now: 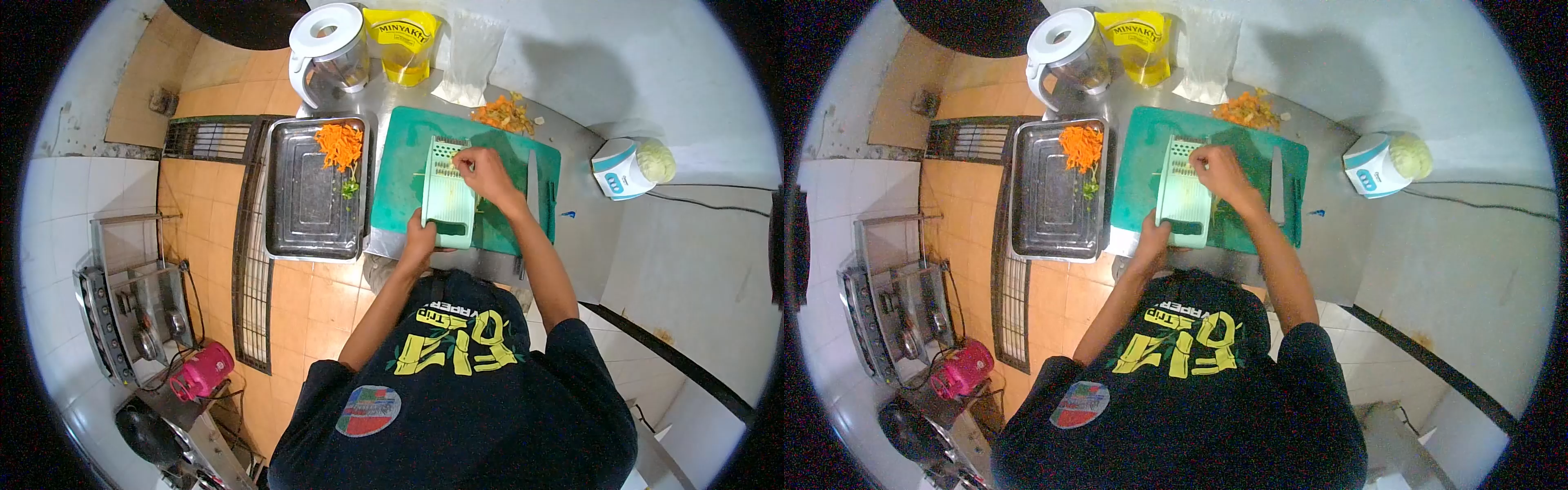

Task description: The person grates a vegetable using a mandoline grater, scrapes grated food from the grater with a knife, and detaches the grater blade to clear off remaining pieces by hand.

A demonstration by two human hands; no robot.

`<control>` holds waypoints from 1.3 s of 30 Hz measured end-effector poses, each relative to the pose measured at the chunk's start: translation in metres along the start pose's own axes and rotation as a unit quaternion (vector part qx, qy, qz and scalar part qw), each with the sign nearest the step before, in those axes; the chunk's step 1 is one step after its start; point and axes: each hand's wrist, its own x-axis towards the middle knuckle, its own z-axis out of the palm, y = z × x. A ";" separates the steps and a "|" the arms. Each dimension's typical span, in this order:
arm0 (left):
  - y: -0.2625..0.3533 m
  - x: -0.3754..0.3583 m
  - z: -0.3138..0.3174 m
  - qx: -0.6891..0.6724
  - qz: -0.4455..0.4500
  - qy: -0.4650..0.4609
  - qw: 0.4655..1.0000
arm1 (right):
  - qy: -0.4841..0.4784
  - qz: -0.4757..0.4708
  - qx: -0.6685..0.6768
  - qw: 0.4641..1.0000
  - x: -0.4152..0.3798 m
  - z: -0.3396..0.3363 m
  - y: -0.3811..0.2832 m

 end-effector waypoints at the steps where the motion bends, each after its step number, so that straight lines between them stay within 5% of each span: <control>1: 0.000 -0.001 0.000 -0.007 0.000 -0.001 1.000 | 0.017 0.022 0.011 1.000 0.000 0.001 0.005; 9: 0.000 -0.004 -0.001 0.009 0.003 0.005 1.000 | 0.050 0.039 -0.020 0.998 0.006 0.005 0.016; 15: 0.002 -0.005 -0.003 0.012 0.002 0.000 1.000 | 0.048 -0.053 -0.117 0.991 0.004 0.022 0.022; 30: 0.005 -0.008 -0.003 0.018 -0.002 -0.015 1.000 | 0.019 0.066 0.013 0.998 0.002 0.019 0.003; 33: 0.003 -0.002 -0.006 0.021 0.003 -0.025 0.999 | 0.018 -0.012 -0.066 0.998 0.001 0.022 0.004; 39: 0.005 0.002 -0.007 0.063 0.004 -0.020 0.998 | 0.026 0.011 0.025 0.999 0.014 0.026 0.037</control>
